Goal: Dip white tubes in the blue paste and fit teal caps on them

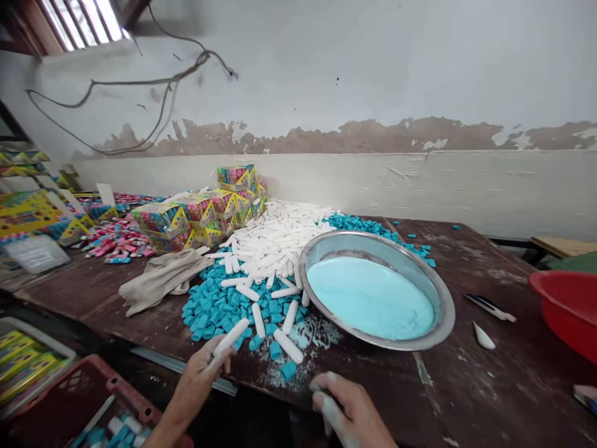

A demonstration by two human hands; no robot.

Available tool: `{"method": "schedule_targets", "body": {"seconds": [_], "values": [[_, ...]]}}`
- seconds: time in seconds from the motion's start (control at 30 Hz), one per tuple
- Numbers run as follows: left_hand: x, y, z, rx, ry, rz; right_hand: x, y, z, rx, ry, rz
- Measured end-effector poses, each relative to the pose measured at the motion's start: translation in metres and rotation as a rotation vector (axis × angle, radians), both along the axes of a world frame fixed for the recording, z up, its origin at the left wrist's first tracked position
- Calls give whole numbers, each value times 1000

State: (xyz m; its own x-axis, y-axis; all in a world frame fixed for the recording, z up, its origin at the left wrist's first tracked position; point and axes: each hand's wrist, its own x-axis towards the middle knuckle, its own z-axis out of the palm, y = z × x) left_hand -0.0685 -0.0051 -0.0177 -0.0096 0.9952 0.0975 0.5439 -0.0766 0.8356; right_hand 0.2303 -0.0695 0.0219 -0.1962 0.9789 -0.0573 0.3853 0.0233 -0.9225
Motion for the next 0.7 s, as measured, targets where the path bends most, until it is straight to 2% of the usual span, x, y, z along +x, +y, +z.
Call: {"method": "schedule_targets", "body": {"seconds": [0.1,0.17,0.27,0.4,0.53,0.7], "values": [[7,-22,7,-95,-301,-157,-38,12,1,75,-35,113],[18,-37,7,-183,-414,-293,-56,15,5,112,-11,165],[37,-49,4,-313,-476,-448,-69,12,7,116,88,232],[58,-48,6,-359,-513,-556,-72,8,-1,98,197,160],[70,-37,15,-296,-389,-607,-64,9,-2,138,183,53],[67,-19,17,-128,-168,-443,-42,13,6,229,20,-16]]}}
